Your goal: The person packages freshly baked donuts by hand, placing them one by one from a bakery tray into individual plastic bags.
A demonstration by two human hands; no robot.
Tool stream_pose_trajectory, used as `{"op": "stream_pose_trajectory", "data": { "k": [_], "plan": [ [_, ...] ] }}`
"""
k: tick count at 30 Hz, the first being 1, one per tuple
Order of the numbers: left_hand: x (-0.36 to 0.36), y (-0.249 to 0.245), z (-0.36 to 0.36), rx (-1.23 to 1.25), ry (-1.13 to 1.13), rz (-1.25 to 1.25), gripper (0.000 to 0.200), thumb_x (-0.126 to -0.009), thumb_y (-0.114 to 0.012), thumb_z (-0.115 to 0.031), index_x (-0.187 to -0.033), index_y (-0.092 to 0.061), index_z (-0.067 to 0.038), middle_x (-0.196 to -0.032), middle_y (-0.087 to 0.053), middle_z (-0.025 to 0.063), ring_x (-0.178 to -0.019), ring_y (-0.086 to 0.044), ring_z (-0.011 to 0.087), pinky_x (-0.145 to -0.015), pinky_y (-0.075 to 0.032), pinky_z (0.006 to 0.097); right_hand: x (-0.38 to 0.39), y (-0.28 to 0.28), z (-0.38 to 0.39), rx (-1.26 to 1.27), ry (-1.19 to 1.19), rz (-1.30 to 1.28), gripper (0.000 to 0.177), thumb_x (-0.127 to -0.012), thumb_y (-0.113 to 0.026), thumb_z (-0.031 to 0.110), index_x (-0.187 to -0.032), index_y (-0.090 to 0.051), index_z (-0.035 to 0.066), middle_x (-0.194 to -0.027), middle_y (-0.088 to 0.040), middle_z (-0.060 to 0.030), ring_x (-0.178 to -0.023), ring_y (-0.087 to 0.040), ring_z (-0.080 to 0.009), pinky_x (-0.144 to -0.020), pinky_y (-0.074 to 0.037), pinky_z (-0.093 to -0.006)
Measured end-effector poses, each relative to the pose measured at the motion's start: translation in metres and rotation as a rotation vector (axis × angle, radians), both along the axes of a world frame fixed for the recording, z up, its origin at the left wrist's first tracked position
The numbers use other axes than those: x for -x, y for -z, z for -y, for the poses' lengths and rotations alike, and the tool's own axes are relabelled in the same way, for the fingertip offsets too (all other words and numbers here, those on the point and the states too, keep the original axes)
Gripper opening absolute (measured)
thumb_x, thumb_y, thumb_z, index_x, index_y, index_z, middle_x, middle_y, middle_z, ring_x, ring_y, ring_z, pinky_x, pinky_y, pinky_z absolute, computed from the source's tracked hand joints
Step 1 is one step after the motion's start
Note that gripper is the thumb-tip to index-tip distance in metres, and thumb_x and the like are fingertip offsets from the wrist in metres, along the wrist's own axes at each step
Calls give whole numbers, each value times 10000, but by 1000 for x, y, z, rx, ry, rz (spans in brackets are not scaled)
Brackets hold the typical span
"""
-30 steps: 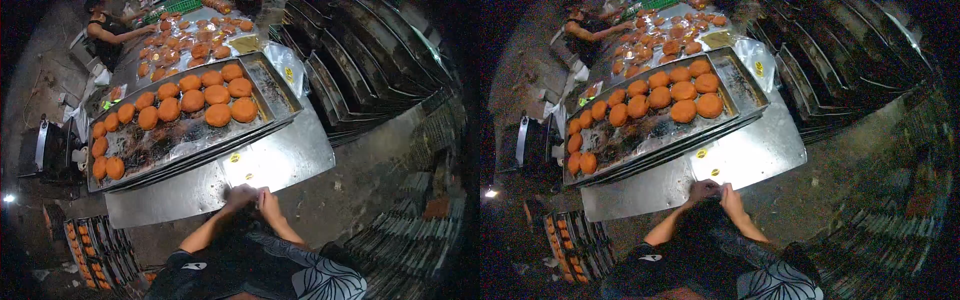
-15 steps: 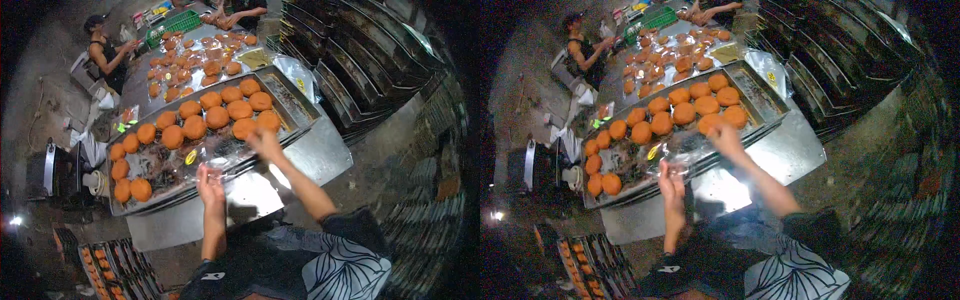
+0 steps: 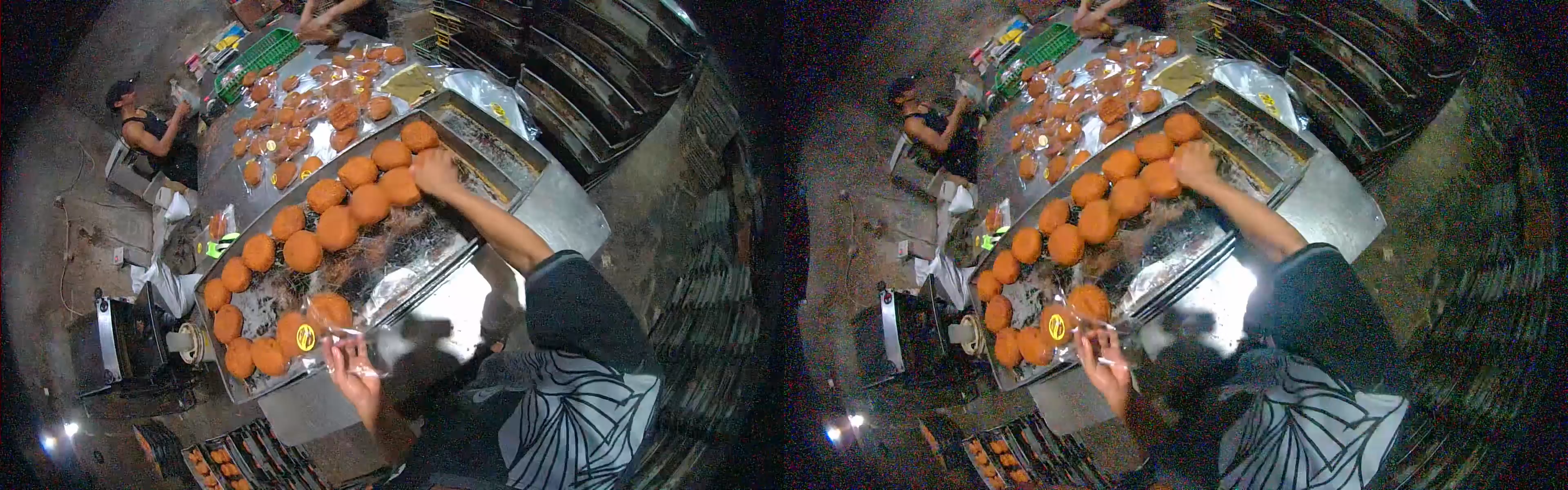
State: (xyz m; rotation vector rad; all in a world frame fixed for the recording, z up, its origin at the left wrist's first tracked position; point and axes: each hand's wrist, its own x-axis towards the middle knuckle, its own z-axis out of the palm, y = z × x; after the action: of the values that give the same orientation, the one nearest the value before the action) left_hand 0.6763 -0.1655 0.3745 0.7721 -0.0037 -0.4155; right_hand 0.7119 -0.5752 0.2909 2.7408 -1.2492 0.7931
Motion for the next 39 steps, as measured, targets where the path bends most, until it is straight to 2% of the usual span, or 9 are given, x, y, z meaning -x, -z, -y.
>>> {"op": "stream_pose_trajectory", "data": {
  "k": [4,6,9,17,19,23,33,37,39],
  "plan": [
    [-11,11,-10,2,22,-18,285,-852,-458,-126,-1133,-432,-84,-873,-558,29,-836,-534,152,-855,-393,433,8,-103,-64,-467,-261,-306,412,-730,-518,398,-817,-619,8,-818,-599,-214,-801,-589,-348,-758,-445,-438],
    [-9,3,-13,9,-3,-7,285,-853,-457,-127,-1133,-432,-85,-875,-559,32,-840,-536,159,-853,-397,433,-32,-36,16,-86,-212,-128,354,-732,-500,364,-813,-617,39,-761,-600,-183,-706,-584,-360,-697,-461,-452],
    [-5,-1,-27,20,-79,24,288,-854,-453,-138,-1136,-432,-88,-880,-560,40,-867,-539,190,-852,-400,451,-39,-24,52,-407,-12,109,366,-767,-479,339,-1097,-500,181,-1206,-368,-184,-1112,-342,-379,-857,-349,-512],
    [-18,-21,-40,175,-250,-50,403,-813,-479,-206,-1186,-387,-86,-1077,-453,79,-1076,-422,269,-913,-316,544,-8,-39,-43,-209,-370,-245,563,-689,-594,423,-1173,-453,172,-1205,-379,-227,-1089,-343,-437,-872,-336,-496],
    [-31,-34,-31,244,-396,-74,394,-804,-486,-196,-1165,-395,-65,-1072,-456,82,-1087,-413,285,-910,-318,556,3,-55,-43,-677,-367,5,578,-686,-601,424,-1159,-474,118,-1113,-474,-211,-1023,-440,-369,-840,-375,-417],
    [-43,-28,9,334,-472,-41,495,-750,-504,-165,-1200,-324,-66,-1091,-444,115,-1064,-428,287,-920,-328,530,92,-122,-201,-150,-949,620,662,-555,-719,208,-1156,-472,84,-1085,-512,-135,-941,-472,-306,-842,-357,-396],
    [73,-45,98,294,209,36,478,-811,-415,-239,-1230,-304,-37,-1167,-434,144,-1090,-426,259,-934,-336,383,151,-139,-251,-343,-722,638,996,-553,-749,230,-1308,-152,-28,-1071,-520,-175,-841,-516,-283,-737,-414,-357],
    [89,-30,88,150,422,-208,435,-838,-432,-269,-1180,-358,-11,-1078,-477,125,-986,-485,216,-813,-414,338,183,-125,-244,-167,-562,709,837,-617,-718,224,-1277,-248,14,-860,-516,-162,-828,-517,-305,-738,-419,-354],
    [111,-17,98,-61,398,-68,326,-854,-447,-216,-1077,-470,20,-896,-573,86,-833,-558,175,-692,-456,299,178,-119,-211,-462,-494,474,355,-689,-643,144,-1019,-557,46,-765,-557,-120,-713,-565,-225,-661,-439,-329]
  ]
}}
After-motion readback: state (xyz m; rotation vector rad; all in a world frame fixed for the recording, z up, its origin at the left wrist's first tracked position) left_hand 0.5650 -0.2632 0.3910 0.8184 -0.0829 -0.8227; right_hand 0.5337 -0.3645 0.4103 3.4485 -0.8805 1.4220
